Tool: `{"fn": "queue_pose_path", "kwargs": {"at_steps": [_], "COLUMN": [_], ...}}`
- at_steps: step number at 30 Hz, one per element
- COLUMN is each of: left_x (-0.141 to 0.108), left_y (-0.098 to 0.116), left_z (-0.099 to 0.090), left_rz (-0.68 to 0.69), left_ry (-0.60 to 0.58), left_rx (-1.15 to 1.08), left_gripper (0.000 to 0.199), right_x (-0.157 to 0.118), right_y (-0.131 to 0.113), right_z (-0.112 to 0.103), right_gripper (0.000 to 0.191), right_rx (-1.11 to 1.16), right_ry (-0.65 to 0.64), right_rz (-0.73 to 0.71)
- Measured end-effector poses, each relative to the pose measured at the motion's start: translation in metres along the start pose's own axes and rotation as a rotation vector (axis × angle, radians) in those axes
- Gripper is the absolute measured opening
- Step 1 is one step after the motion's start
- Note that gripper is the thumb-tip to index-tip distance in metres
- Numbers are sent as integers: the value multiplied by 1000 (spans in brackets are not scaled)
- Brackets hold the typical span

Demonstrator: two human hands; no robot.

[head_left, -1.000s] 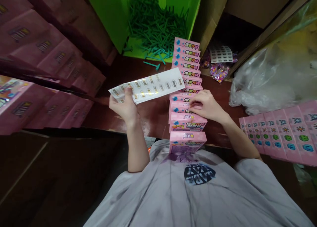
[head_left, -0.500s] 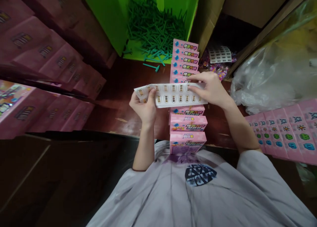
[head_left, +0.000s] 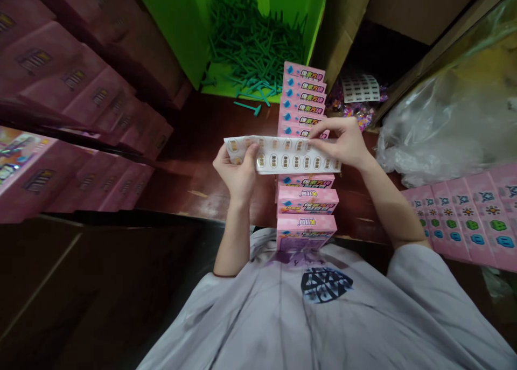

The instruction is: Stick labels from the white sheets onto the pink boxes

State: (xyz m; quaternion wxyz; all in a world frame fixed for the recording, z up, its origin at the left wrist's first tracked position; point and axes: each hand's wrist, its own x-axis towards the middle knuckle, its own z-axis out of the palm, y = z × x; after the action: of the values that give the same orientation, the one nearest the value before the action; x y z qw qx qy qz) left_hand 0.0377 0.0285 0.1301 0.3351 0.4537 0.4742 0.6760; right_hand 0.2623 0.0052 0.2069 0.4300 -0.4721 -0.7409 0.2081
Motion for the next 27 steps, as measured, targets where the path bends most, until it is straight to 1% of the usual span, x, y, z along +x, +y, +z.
{"fn": "queue_pose_path", "kwargs": {"at_steps": [4, 5, 8, 9, 10, 13, 14, 15, 17, 21, 22, 24, 25, 26, 27], "left_x": [3, 5, 14, 19, 23, 33, 35, 35, 34, 29, 28, 28, 28, 28, 28], "left_y": [0, 0, -5, -7, -10, -17, -19, -20, -23, -23, -22, -19, -17, -15, -13], "left_z": [2, 1, -4, -7, -10, -21, -24, -26, -27, -25, -24, -22, -20, -19, -17], "left_rz": [-21, -20, -22, -23, -25, -24, -22, -21, -22, -34, -37, -39, -34, -24, -8], "left_ry": [20, 39, 141, 184, 221, 292, 298, 296, 280, 261, 256, 249, 249, 250, 251], "left_rx": [45, 40, -3, -9, -8, -25, -38, -45, -40, -18, -9, 6, 6, -3, -18], "left_gripper": [36, 37, 39, 40, 40, 40, 39, 38, 38, 41, 41, 42, 43, 44, 44], "right_x": [-1, -2, -9, -11, -14, -22, -24, -26, -30, -37, -40, -43, -44, -44, -42], "right_y": [-2, -4, -9, -9, -8, 1, 6, 11, 21, 33, 33, 29, 26, 21, 14], "right_z": [3, 2, -4, -7, -8, -8, -5, -2, 7, 20, 22, 22, 21, 19, 15], "right_gripper": [11, 11, 7, 6, 6, 10, 11, 10, 10, 8, 16, 39, 48, 51, 48], "right_rx": [-114, -124, -59, -49, -63, -188, -214, -228, -251, -395, -436, -489, -493, -481, -461], "right_ry": [28, 63, 257, 263, 220, -32, -74, -87, -78, -27, -12, 27, 69, 144, 248], "right_rz": [-63, -76, -67, -50, -30, 18, 27, 33, 37, 28, 25, 6, -13, -37, -61]}}
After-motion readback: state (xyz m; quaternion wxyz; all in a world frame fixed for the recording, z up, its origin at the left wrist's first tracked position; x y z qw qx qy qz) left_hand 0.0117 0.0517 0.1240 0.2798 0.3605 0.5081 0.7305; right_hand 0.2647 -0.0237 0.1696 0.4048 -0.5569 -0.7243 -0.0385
